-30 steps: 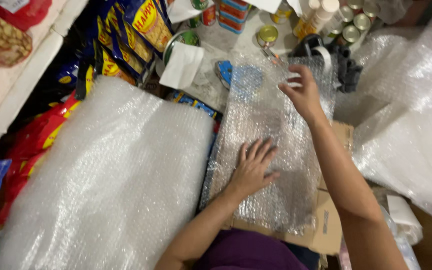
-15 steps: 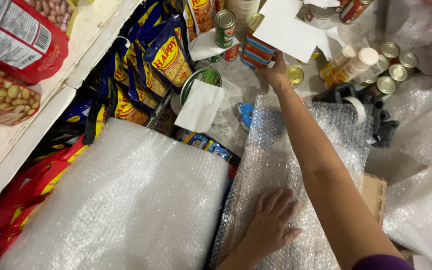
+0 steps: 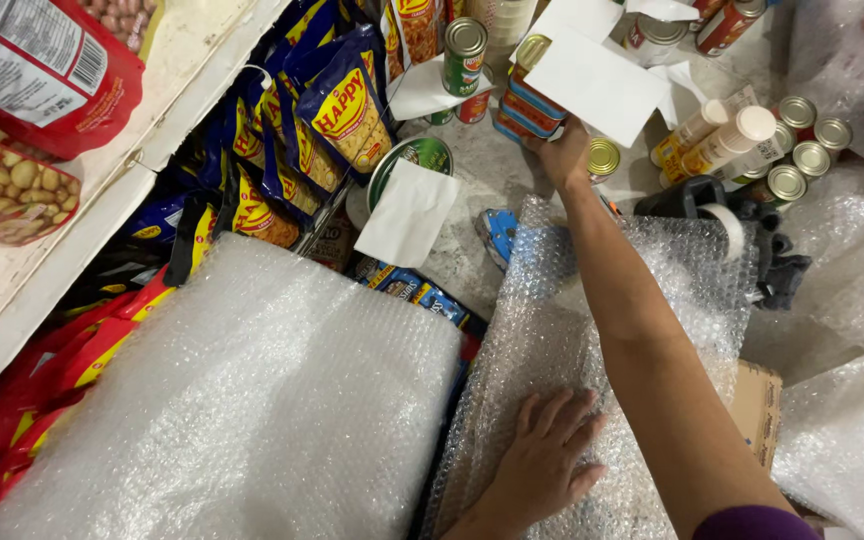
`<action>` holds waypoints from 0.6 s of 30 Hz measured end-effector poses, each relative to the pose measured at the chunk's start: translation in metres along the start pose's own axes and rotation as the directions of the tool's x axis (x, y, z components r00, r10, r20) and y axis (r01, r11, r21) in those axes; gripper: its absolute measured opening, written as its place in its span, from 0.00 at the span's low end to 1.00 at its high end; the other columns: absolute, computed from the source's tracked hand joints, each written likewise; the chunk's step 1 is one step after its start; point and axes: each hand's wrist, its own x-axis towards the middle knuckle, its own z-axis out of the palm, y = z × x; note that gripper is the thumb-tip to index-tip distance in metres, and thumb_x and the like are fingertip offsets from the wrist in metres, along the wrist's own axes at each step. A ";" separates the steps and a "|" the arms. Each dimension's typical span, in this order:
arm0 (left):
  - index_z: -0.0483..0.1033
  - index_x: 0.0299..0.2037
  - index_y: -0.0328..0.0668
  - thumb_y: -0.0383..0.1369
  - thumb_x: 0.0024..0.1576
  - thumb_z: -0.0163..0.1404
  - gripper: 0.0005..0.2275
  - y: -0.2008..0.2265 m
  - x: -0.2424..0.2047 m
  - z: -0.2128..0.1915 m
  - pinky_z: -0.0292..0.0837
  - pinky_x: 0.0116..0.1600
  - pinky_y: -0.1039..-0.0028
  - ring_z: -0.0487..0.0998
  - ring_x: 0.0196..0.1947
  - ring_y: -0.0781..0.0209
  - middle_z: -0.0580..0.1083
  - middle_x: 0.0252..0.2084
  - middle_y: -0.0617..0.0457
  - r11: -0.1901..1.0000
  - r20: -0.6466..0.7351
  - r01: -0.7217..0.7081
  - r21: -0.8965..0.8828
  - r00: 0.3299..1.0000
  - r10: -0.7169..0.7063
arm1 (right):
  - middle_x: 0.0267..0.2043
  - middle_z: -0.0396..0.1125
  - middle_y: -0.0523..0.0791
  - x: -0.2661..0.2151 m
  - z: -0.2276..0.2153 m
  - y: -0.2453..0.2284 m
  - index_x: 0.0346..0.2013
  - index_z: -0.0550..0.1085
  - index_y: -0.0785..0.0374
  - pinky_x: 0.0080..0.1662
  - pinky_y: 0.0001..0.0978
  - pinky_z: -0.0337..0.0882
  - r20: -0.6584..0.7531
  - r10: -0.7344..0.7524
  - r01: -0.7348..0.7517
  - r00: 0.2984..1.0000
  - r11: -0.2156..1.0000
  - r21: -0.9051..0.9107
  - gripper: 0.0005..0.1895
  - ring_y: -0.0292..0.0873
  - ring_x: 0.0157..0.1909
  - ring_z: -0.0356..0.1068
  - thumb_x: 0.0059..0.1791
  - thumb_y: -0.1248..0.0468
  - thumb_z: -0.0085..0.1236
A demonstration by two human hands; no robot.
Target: The person wraps various canned and packaged food items in bubble wrap, securing each item with tape using a hand-held dispenser on a cardboard workspace.
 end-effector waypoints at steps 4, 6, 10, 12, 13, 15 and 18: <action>0.66 0.69 0.41 0.46 0.64 0.51 0.27 -0.001 -0.002 0.004 0.43 0.76 0.43 0.53 0.78 0.44 0.58 0.77 0.43 0.999 0.002 -0.008 0.032 1.000 0.008 | 0.51 0.74 0.51 -0.008 -0.011 -0.013 0.54 0.73 0.69 0.53 0.35 0.76 -0.011 -0.110 0.110 0.994 0.977 0.184 0.30 0.47 0.53 0.75 0.38 0.71 0.73; 0.66 0.69 0.42 0.47 0.63 0.49 0.27 -0.003 -0.002 0.008 0.42 0.76 0.43 0.52 0.78 0.45 0.58 0.77 0.45 1.000 0.053 0.024 0.020 0.998 -0.025 | 0.52 0.73 0.51 -0.020 -0.027 -0.025 0.54 0.72 0.70 0.49 0.35 0.78 -0.010 -0.120 0.119 0.993 0.972 0.203 0.30 0.48 0.53 0.74 0.39 0.73 0.71; 0.66 0.70 0.45 0.51 0.64 0.47 0.27 -0.004 -0.001 0.015 0.41 0.74 0.45 0.52 0.76 0.47 0.57 0.77 0.46 0.985 0.023 -0.036 0.166 0.999 0.033 | 0.53 0.73 0.48 -0.048 -0.084 -0.068 0.54 0.72 0.69 0.52 0.33 0.77 0.084 -0.062 0.046 0.995 0.982 0.185 0.25 0.43 0.53 0.76 0.45 0.71 0.72; 0.65 0.69 0.44 0.55 0.65 0.45 0.29 -0.002 0.000 0.018 0.44 0.77 0.48 0.55 0.76 0.47 0.59 0.76 0.47 0.982 0.000 -0.020 0.188 1.000 0.021 | 0.54 0.72 0.48 -0.083 -0.119 -0.085 0.56 0.71 0.68 0.54 0.32 0.74 0.143 -0.045 0.021 0.989 0.986 0.165 0.24 0.41 0.55 0.75 0.48 0.70 0.71; 0.65 0.69 0.44 0.55 0.65 0.45 0.29 0.000 -0.007 0.018 0.44 0.77 0.48 0.55 0.76 0.47 0.59 0.76 0.47 0.984 0.013 -0.016 0.178 1.000 0.014 | 0.56 0.73 0.49 -0.101 -0.135 -0.093 0.57 0.71 0.70 0.56 0.34 0.76 0.163 -0.126 0.091 0.978 0.974 0.209 0.24 0.43 0.56 0.75 0.49 0.70 0.71; 0.63 0.69 0.42 0.56 0.64 0.45 0.31 0.001 -0.013 0.012 0.49 0.78 0.51 0.58 0.75 0.46 0.61 0.73 0.43 0.999 -0.118 0.033 0.022 0.993 -0.030 | 0.57 0.73 0.51 -0.135 -0.169 -0.113 0.57 0.70 0.72 0.58 0.35 0.77 0.174 -0.207 0.162 0.963 0.957 0.242 0.25 0.44 0.58 0.74 0.50 0.70 0.71; 0.53 0.73 0.40 0.48 0.63 0.55 0.34 0.010 -0.017 -0.003 0.54 0.79 0.55 0.59 0.75 0.46 0.59 0.73 0.41 0.985 -0.481 -0.062 -0.161 0.877 -0.023 | 0.50 0.75 0.52 -0.212 -0.214 -0.137 0.54 0.75 0.69 0.49 0.35 0.76 0.285 0.136 -0.136 0.949 0.991 -0.019 0.23 0.46 0.48 0.74 0.48 0.65 0.72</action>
